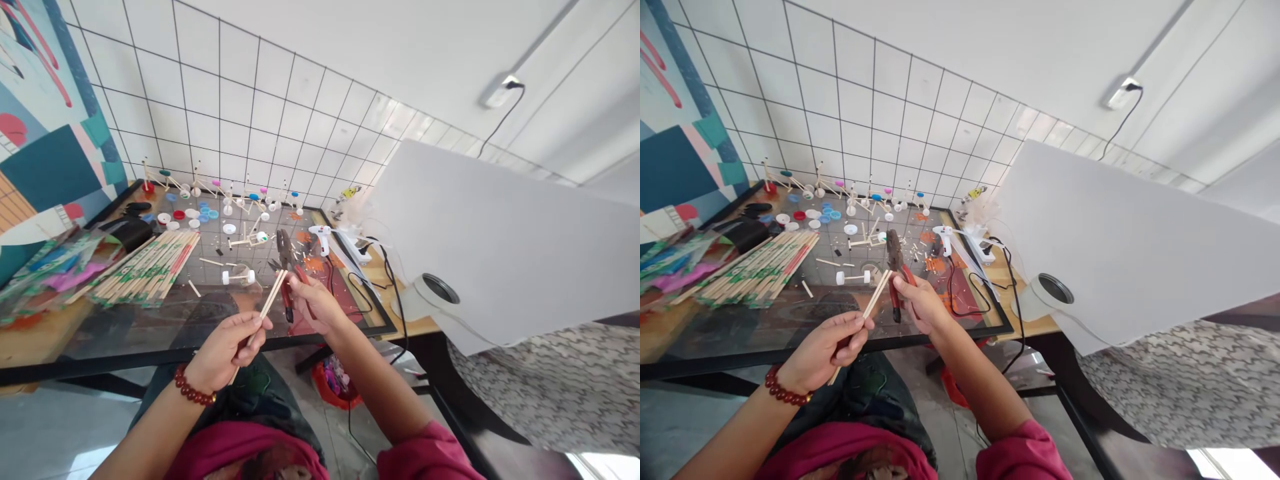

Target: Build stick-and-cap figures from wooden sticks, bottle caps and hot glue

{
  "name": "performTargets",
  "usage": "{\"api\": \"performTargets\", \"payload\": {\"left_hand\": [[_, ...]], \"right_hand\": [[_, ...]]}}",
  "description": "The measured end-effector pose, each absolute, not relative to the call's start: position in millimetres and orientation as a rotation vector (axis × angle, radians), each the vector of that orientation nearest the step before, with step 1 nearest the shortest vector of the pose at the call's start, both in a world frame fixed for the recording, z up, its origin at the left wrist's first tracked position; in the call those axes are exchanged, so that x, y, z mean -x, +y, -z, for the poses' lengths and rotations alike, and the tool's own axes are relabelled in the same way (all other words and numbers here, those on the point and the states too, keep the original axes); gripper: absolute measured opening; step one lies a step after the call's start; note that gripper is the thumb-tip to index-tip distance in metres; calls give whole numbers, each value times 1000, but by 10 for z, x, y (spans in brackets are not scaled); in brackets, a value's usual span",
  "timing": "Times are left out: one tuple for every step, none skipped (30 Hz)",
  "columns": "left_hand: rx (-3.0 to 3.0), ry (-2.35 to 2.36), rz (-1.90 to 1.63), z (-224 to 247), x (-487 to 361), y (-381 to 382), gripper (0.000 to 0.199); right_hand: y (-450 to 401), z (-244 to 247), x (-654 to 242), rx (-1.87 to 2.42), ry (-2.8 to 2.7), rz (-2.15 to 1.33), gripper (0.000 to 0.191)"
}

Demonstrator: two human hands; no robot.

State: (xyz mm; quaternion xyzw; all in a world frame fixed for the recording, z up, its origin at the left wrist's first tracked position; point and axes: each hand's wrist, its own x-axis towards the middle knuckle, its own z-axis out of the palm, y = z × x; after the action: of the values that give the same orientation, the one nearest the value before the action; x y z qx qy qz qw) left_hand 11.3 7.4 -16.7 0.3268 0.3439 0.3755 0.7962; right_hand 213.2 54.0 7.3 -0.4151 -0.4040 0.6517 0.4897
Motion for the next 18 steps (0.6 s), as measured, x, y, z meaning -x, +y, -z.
{"api": "performTargets", "payload": {"left_hand": [[-699,737,-791,169,-131,55,52],[-699,740,-776,172,-148,41,52],[-702,748,-767,177,-164,31,52],[-710,758,-765,183,-177,23,52],[-722,768,-771,189,-188,16,53],[-738,777,-782,195,-197,9,53],[-757,787,-797,200,-203,2,54],[-777,796,-811,204,-206,-6,55],[-798,805,-822,206,-207,-13,56],[-817,815,-827,206,-206,-20,57],[-835,826,-829,204,-204,-25,58],[-848,836,-829,200,-201,-27,59],[-856,844,-827,195,-197,-27,60],[-860,852,-823,190,-193,-24,61],[-859,859,-817,185,-190,-18,61],[-855,865,-810,180,-187,-11,62],[-850,869,-801,176,-184,-1,62],[-843,872,-795,173,-182,9,62]], "right_hand": [[547,-82,-2114,997,-966,-1572,60],[550,-93,-2099,993,-954,-1558,60],[550,-102,-2086,996,-948,-1541,60],[549,-111,-2077,1006,-946,-1523,59],[547,-118,-2072,1018,-949,-1503,57],[547,-124,-2071,1032,-954,-1482,56],[547,-128,-2074,1046,-959,-1460,55],[548,-130,-2078,1060,-962,-1439,55],[549,-132,-2083,1073,-963,-1421,54],[550,-133,-2088,1087,-964,-1406,54],[550,-133,-2091,1099,-966,-1391,54],[549,-133,-2093,1106,-967,-1377,55],[547,-134,-2093,1109,-970,-1368,55],[545,-135,-2092,1110,-974,-1365,56],[543,-136,-2089,1113,-980,-1363,56],[542,-137,-2086,1118,-984,-1363,57],[541,-137,-2083,1125,-991,-1363,57],[540,-138,-2082,1132,-999,-1363,57]]}}
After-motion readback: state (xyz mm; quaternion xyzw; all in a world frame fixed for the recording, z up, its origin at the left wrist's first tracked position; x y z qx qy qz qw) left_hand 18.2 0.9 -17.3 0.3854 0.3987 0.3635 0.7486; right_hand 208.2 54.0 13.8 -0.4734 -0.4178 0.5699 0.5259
